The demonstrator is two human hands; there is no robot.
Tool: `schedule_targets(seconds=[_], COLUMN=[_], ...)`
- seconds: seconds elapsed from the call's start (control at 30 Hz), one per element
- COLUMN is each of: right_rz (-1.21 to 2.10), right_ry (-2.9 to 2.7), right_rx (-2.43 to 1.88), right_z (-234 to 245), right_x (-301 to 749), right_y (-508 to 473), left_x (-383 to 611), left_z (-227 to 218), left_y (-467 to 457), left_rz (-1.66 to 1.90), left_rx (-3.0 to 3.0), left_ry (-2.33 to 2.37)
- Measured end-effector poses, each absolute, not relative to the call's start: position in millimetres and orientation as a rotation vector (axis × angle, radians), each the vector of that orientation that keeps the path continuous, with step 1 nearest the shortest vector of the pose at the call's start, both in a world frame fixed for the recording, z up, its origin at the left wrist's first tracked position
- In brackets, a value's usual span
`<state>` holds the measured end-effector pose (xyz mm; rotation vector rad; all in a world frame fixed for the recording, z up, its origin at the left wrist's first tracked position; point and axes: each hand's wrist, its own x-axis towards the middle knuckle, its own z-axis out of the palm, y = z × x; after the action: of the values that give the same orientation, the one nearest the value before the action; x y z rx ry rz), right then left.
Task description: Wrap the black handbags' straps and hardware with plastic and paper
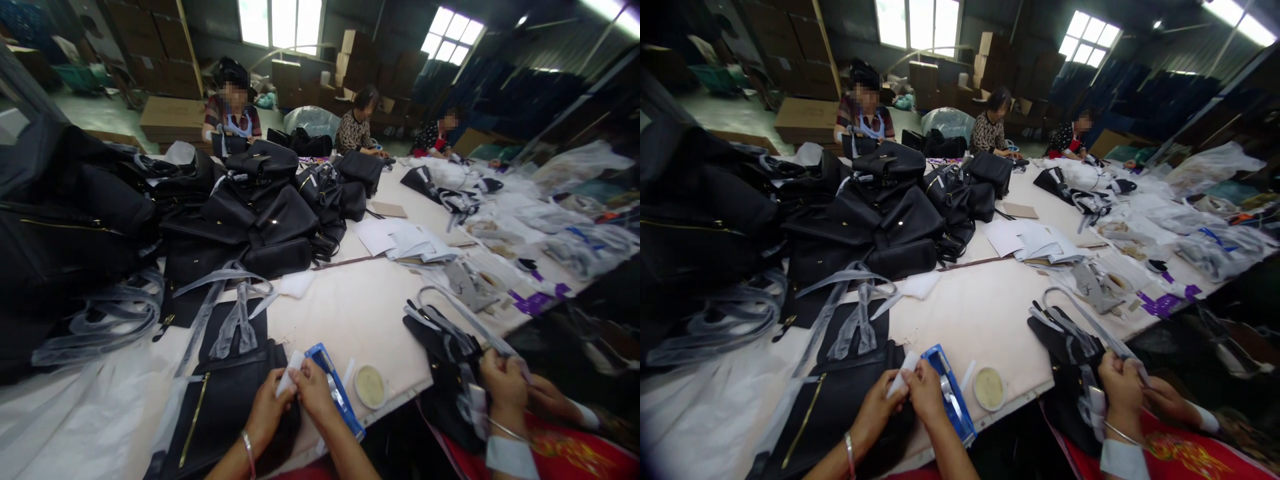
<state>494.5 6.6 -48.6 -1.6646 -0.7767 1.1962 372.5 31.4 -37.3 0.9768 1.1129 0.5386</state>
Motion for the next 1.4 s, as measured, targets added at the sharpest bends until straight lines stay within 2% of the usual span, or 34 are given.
schedule_targets(seconds=[0.27, 0.47, 0.73, 1.1, 1.4], right_rz=[1.083, 1.075, 0.8, 0.845, 0.772], right_ry=[-0.902, -0.969, -0.87, -1.021, -1.05], right_rx=[-1.78, -1.854, -2.214, -2.291, -2.226], right_z=[-33, -12, 1, -18, 6], right_x=[494, 514, 592, 578, 571], right_y=[6, -2, -106, -130, -137], left_x=[358, 361, 357, 351, 349], left_z=[-16, -25, -27, -23, -27], left_y=[41, 39, 37, 34, 31], left_rz=[0.287, 0.312, 0.336, 0.362, 0.398], left_rx=[0.833, 0.859, 0.817, 0.801, 0.791], left_ry=[0.951, 1.015, 1.034, 1.017, 1.021])
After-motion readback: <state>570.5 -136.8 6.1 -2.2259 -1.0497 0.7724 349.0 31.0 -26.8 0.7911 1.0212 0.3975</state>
